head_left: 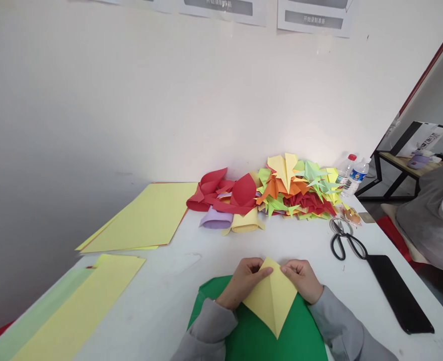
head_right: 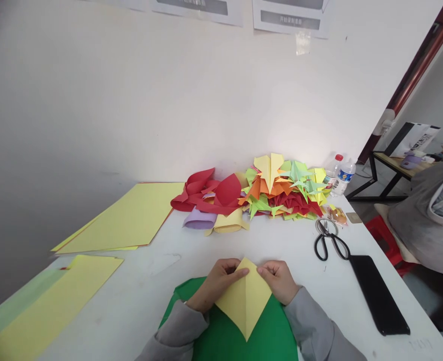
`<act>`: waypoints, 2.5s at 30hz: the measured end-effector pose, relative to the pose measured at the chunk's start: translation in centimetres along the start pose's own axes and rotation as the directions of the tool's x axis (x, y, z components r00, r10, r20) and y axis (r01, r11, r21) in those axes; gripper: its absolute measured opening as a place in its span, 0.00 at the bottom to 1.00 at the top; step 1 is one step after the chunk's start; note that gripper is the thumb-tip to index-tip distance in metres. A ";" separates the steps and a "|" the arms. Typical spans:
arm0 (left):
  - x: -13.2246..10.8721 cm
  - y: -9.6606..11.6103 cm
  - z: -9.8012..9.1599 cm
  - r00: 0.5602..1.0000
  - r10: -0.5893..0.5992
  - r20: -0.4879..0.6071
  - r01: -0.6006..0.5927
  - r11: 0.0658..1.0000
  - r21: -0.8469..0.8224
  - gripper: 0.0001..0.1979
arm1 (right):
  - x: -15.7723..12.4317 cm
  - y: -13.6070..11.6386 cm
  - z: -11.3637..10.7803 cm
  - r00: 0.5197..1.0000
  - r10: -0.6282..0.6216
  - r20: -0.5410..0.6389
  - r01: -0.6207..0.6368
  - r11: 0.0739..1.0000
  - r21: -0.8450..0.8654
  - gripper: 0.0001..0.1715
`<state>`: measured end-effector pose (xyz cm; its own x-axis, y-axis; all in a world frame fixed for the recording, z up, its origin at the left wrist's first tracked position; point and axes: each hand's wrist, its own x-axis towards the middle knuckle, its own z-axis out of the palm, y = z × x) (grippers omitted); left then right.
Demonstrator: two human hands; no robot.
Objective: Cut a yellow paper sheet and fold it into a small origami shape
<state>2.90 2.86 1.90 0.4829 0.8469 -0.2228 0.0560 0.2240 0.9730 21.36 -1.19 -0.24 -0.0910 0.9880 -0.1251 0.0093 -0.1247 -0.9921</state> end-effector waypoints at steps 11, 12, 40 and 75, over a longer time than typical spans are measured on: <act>0.1 -0.1 -0.1 1.000 0.004 0.014 -0.003 0.999 -0.038 0.17 | 0.0 0.5 0.1 0.999 0.016 -0.029 -0.016 1.000 -0.003 0.30; 0.1 -0.2 -0.1 1.000 0.001 0.020 0.000 0.999 -0.039 0.17 | 0.0 0.5 0.2 0.999 0.015 -0.033 -0.015 1.000 -0.002 0.30; -0.2 0.0 -0.6 0.998 0.011 -0.058 -0.018 0.992 -0.129 0.21 | 0.2 -0.1 -0.8 0.989 -0.046 -0.143 0.065 0.989 0.130 0.30; -0.4 -0.1 -0.9 0.992 -0.053 0.112 0.059 0.997 -0.054 0.19 | 0.1 -0.3 -0.9 0.985 -0.023 -0.172 0.043 0.992 0.115 0.27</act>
<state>1.90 2.93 1.84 0.5740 0.7745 -0.2659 0.0375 0.2995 0.9534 22.27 -0.99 0.05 0.0813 0.9916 -0.1008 -0.1096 -0.0916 -0.9897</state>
